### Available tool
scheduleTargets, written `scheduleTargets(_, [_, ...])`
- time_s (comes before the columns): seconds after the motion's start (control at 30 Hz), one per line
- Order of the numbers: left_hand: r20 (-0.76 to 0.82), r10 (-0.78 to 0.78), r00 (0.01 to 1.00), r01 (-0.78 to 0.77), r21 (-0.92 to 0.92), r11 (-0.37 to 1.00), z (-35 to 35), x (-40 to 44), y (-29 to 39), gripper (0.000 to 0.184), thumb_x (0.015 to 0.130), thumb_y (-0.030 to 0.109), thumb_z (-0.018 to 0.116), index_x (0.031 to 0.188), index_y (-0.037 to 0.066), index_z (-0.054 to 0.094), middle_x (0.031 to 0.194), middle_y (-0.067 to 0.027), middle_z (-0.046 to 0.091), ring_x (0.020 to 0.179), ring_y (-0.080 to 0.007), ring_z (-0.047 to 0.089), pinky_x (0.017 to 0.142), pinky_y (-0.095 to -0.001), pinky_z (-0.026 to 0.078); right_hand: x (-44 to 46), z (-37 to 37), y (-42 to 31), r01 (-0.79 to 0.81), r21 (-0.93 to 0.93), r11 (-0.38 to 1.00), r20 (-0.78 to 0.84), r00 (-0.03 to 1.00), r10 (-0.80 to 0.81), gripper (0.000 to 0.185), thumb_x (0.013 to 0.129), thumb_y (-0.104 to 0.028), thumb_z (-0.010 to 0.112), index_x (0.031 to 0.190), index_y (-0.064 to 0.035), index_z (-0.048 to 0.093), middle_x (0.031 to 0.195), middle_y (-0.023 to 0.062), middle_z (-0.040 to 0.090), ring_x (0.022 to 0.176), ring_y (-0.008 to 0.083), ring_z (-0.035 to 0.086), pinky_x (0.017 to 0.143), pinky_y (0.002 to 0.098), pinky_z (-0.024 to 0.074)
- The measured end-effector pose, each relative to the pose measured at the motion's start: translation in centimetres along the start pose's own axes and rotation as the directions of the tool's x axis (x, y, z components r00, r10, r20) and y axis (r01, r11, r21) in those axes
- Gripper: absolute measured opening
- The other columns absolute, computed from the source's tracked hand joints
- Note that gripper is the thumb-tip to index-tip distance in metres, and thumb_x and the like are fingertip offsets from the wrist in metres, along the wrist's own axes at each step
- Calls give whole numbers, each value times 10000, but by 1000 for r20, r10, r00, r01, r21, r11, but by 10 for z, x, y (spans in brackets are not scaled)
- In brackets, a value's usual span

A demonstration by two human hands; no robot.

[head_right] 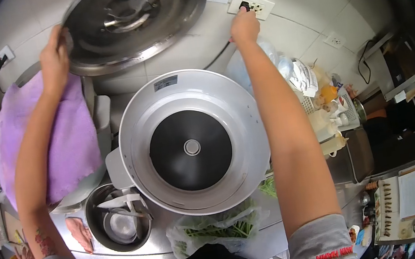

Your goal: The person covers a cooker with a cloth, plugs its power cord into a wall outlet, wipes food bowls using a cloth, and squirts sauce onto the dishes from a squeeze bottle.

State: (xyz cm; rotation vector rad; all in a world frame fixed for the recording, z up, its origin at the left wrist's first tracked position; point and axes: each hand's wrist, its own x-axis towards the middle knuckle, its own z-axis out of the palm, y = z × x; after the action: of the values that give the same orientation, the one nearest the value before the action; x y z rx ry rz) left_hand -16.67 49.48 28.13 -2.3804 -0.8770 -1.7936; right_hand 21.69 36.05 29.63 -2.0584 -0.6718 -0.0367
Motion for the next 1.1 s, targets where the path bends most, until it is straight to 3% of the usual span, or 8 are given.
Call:
scheduleTargets(0.2, [225,10,974,-14,20,1000,7,3,23,366,850,2,507,1197,118,498,883,-223,628,831,-438,590,704,-492,464,-52,-94,39,71,35,997,427,901,-79,845,853,-517,587,1452,-61,205,1287,210,461,779,265,647,566,350,550])
scheduleTargets(0.33, [385,138,912,-166,39,985,24,9,33,378,853,11,501,1214,122,485,868,-213,633,802,-428,602,695,-498,475,-145,-185,123,195,92,977,657,725,-207,573,901,-270,612,1385,-57,390,1266,170,478,855,164,599,708,277,508])
scheduleTargets(0.5, [534,182,826,-272,95,958,65,-27,85,331,890,73,454,1220,90,475,902,-246,631,809,-435,610,697,-507,481,-291,-281,200,-81,158,984,577,817,-25,359,897,-84,587,1254,-83,549,1165,101,590,863,162,617,735,283,501])
scheduleTargets(0.57, [640,-16,768,-134,186,973,71,-37,110,339,907,95,437,1243,64,470,958,-277,627,882,-436,613,737,-512,475,-339,-310,227,-69,61,996,516,856,28,327,891,-103,593,1217,-83,574,1132,110,620,873,190,631,754,303,503])
scheduleTargets(0.7, [654,122,746,-257,115,960,101,-72,61,365,930,147,489,1289,97,443,1006,-265,631,927,-428,609,758,-486,478,-419,-352,288,-153,-47,987,489,858,157,319,895,-127,576,1213,-99,582,1108,134,634,914,233,635,798,329,505])
scheduleTargets(0.9, [902,67,427,14,-80,997,97,-79,36,557,908,252,587,1364,16,371,1279,-245,517,1174,-357,518,965,-380,409,-484,-397,355,-243,-272,931,555,751,358,344,866,-234,587,1183,-101,600,1049,139,662,936,308,637,835,388,494])
scheduleTargets(1.0, [882,-76,465,119,23,993,80,-66,45,632,907,272,597,1408,-7,331,1374,-221,433,1265,-331,428,1035,-377,349,-493,-436,388,-287,-270,919,607,690,394,351,865,-247,583,1186,-106,603,1013,132,675,933,308,638,843,387,490])
scheduleTargets(1.1, [768,98,632,-201,40,979,22,-50,157,601,927,250,569,1426,14,330,1386,-214,423,1284,-300,411,1043,-374,348,-490,-490,431,-333,-297,895,518,731,444,337,868,-244,592,1178,-113,612,1007,118,681,931,294,642,843,371,490])
